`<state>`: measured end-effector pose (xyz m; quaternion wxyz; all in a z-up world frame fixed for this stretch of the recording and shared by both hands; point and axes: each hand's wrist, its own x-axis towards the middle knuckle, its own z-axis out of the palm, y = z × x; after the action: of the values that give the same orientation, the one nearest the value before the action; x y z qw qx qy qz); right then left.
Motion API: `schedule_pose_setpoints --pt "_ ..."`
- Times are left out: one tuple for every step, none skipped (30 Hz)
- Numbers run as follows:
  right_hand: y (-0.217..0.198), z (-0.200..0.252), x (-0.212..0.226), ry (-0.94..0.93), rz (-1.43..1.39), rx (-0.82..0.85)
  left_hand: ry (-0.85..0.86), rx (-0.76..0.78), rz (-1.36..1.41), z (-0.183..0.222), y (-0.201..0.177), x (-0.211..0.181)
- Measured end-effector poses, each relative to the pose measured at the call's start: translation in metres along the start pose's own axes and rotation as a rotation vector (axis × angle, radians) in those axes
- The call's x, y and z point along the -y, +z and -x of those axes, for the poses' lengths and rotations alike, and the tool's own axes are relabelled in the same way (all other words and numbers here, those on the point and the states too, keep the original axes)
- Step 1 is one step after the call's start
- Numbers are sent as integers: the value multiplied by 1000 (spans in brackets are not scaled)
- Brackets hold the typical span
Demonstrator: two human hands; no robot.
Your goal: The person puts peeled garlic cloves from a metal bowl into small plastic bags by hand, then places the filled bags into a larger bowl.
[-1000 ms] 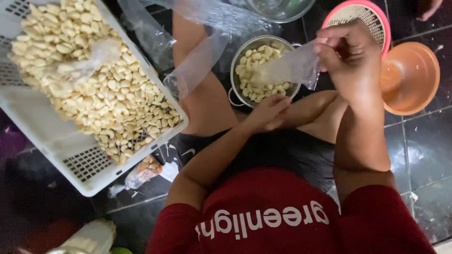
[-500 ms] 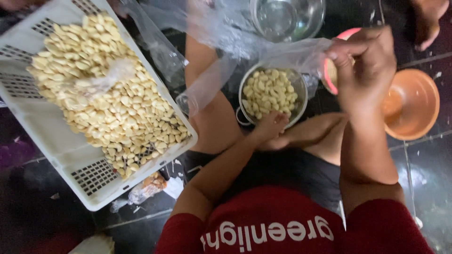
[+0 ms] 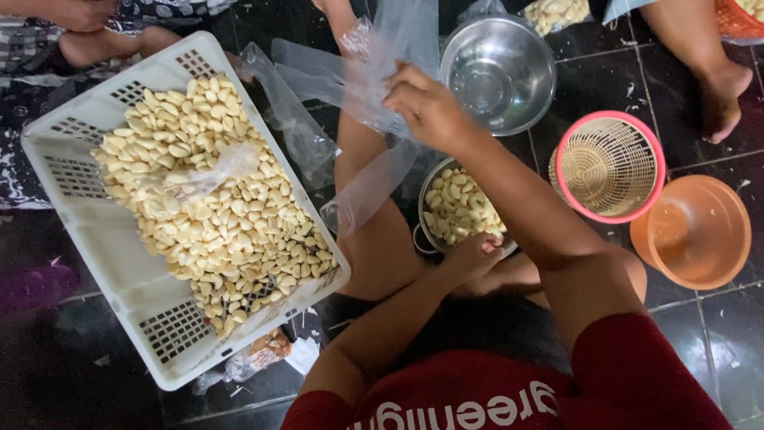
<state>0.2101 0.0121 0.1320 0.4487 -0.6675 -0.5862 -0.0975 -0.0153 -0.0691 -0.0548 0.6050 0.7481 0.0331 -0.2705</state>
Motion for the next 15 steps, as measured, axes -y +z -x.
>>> schedule_pose_setpoints --pt "8 5 -16 -3 -1 1 1 -3 1 7 -9 -15" --pt "17 10 -32 81 -36 76 -28 35 -21 15 -18 -28" --pt "25 17 -49 164 -70 151 -57 74 -42 23 -26 -42" --pt "37 29 -73 166 -70 151 -58 77 -42 16 -18 -28" --pt "49 42 -98 173 -72 126 5 13 -17 8 -10 -14" --pt "60 58 -122 186 -73 100 67 -42 9 2 0 1" --pt "54 57 -117 195 -72 97 63 -32 10 2 -2 -2" --pt "46 58 -112 268 -26 157 54 -29 7 3 -2 -5" --pt "39 58 -106 341 18 217 45 -25 4 3 -2 -8" --pt "35 60 -108 347 21 216 45 -18 5 3 -1 -8" --pt "32 62 -110 350 10 141 38 -12 9 3 -1 -9" --pt "29 64 -111 353 -6 70 27 -7 16 4 1 -9" --pt "14 65 -111 360 -7 72 23 -3 21 11 -6 -24" --pt "0 64 -111 466 -13 67 11 42 14 16 -14 -38" --pt "-15 63 -112 572 -18 62 1 87 8 20 -22 -53"
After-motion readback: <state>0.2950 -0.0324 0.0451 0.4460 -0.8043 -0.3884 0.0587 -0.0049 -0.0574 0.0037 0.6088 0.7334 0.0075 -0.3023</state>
